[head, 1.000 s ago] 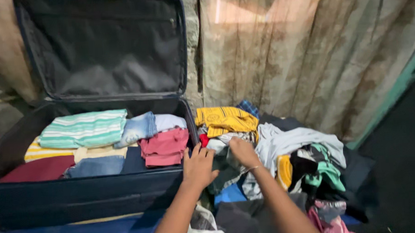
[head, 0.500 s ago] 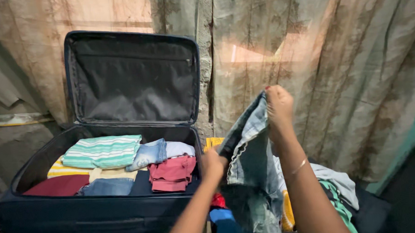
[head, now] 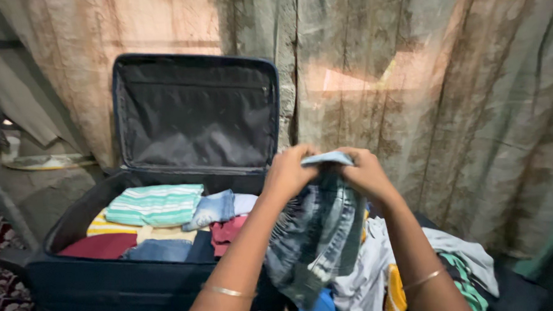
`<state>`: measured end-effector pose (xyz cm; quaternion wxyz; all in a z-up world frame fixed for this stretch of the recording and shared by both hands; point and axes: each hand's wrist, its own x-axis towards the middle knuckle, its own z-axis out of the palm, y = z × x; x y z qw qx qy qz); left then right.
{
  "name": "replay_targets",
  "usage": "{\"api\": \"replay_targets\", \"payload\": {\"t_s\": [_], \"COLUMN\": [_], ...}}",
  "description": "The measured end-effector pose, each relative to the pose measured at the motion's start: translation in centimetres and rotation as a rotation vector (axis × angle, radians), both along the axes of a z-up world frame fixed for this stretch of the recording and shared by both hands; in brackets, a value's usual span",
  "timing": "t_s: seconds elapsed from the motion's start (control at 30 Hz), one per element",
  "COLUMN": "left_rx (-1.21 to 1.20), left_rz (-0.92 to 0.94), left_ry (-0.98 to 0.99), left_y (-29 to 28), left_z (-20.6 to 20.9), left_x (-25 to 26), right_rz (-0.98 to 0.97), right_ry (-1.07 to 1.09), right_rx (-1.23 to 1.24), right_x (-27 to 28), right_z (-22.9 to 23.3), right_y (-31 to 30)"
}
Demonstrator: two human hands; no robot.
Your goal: The person picks up several garments from a pile, smooths them out, folds them into rectangular shapes, and stacks them inside an open suitcase.
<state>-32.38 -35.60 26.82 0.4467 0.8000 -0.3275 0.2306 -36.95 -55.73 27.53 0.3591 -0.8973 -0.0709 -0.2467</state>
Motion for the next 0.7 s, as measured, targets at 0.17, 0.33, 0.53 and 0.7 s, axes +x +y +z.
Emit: {"api": "replay_targets", "payload": {"t_s": [0.17, 0.33, 0.53, 0.7], "left_rx": [0.047, -0.197, -0.046, -0.274], "left_rz": [-0.181, -0.127, -0.316, -0.593], "left_ry": [0.227, 0.238, -0.005, 0.298], "left_y": [3.0, 4.7, -0.8, 0.1], "left_z": [-4.5, -1.5, 2.5, -1.2], "left_x": [3.9, 3.7, 3.0, 5.5], "right_rz": [0.2, -0.147, 0.364, 0.164], "right_ry": [-0.161, -0.199, -0.117, 0.023], "right_rx": [0.477, 0.061, 0.013, -0.2], "right_x": [1.4, -1.2, -3.1, -1.6], "right_z": [0.7, 2.6, 5.5, 6.3], "right_y": [0.8, 0.4, 3.6, 4.6]}}
